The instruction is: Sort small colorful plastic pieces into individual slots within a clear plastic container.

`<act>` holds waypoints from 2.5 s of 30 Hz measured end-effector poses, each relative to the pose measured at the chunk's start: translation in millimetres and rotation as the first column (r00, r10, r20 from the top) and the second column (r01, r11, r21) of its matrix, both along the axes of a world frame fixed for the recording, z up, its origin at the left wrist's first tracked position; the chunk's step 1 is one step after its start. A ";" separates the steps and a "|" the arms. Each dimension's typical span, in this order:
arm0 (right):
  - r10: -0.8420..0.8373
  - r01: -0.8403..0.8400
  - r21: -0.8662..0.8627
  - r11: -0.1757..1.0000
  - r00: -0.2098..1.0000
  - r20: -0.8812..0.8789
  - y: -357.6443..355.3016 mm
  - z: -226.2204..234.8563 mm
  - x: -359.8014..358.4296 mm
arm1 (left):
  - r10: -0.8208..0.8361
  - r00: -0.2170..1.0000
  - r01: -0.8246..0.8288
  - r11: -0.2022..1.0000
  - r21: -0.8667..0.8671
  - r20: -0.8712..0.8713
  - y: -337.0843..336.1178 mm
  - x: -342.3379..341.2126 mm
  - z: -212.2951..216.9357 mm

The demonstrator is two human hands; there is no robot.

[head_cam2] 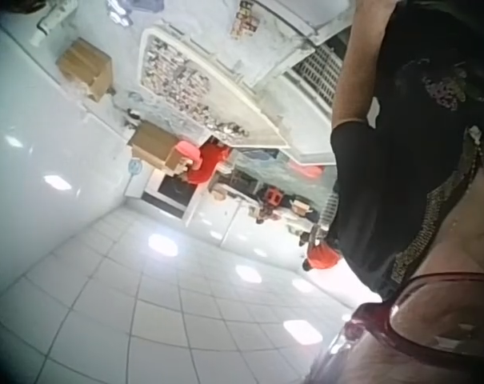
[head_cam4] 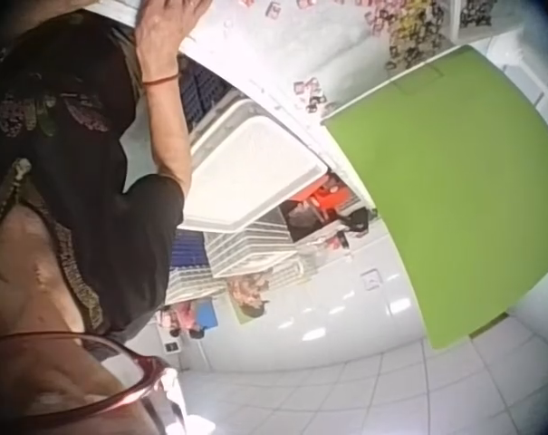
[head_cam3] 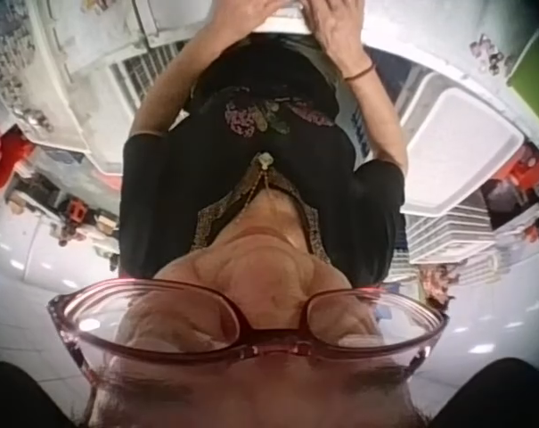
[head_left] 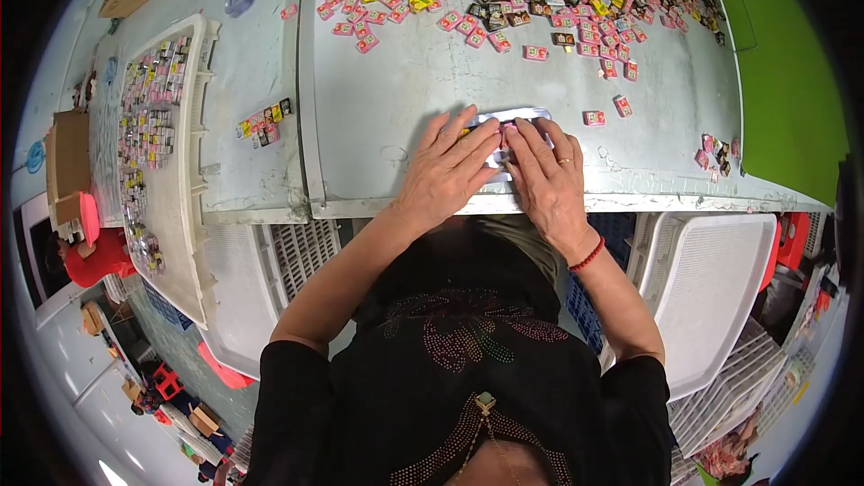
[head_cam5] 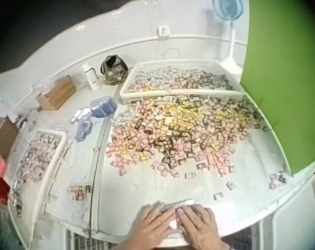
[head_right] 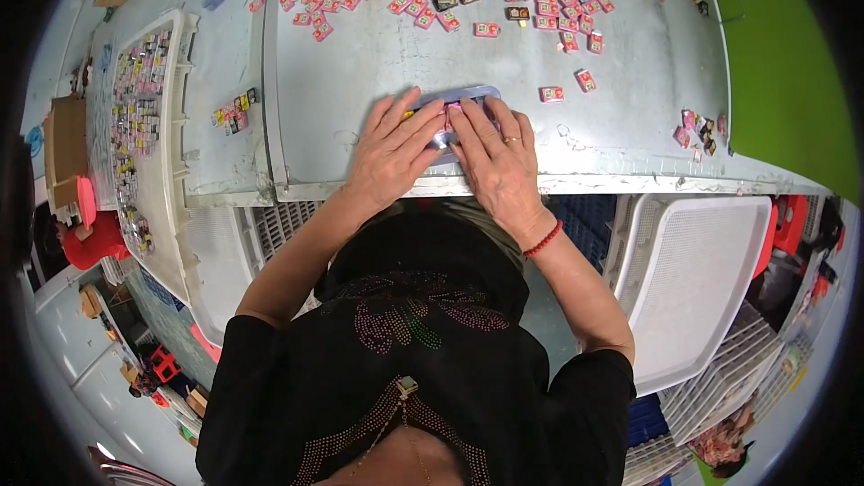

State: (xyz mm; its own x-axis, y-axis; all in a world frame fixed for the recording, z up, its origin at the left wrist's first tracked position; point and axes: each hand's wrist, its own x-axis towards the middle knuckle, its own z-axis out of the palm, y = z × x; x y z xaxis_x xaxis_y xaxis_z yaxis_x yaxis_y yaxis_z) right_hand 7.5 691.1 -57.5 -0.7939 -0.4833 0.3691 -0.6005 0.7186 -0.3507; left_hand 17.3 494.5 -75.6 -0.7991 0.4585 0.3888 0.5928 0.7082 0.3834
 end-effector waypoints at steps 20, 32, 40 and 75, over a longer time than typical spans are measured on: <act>-0.134 0.157 -0.281 0.947 0.986 0.101 28.0 4.0 -23.8 | 0.118 0.989 -0.133 0.976 0.174 0.094 5.7 -14.5 9.3; -0.103 0.122 -0.267 0.956 0.991 0.085 28.2 1.1 -24.8 | 0.144 0.980 -0.165 0.973 0.162 0.136 10.6 -21.6 20.0; -0.088 0.097 -0.216 0.972 0.995 0.053 44.4 6.3 -35.4 | -0.130 0.989 0.131 0.991 -0.012 0.066 26.5 -37.1 22.7; 0.103 -0.092 -0.133 0.987 0.992 0.077 29.3 12.7 -40.5 | -0.029 0.947 -0.025 0.986 0.163 0.320 -19.2 -26.3 31.3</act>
State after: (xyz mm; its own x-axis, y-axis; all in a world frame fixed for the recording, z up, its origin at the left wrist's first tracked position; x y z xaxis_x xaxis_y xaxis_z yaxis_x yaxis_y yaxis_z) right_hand -33.0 720.4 -44.9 -0.7759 -0.5125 0.3680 -0.6303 0.6036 -0.4883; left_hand -9.0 475.3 -44.2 -0.8928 0.4121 0.1817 0.4206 0.6188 0.6634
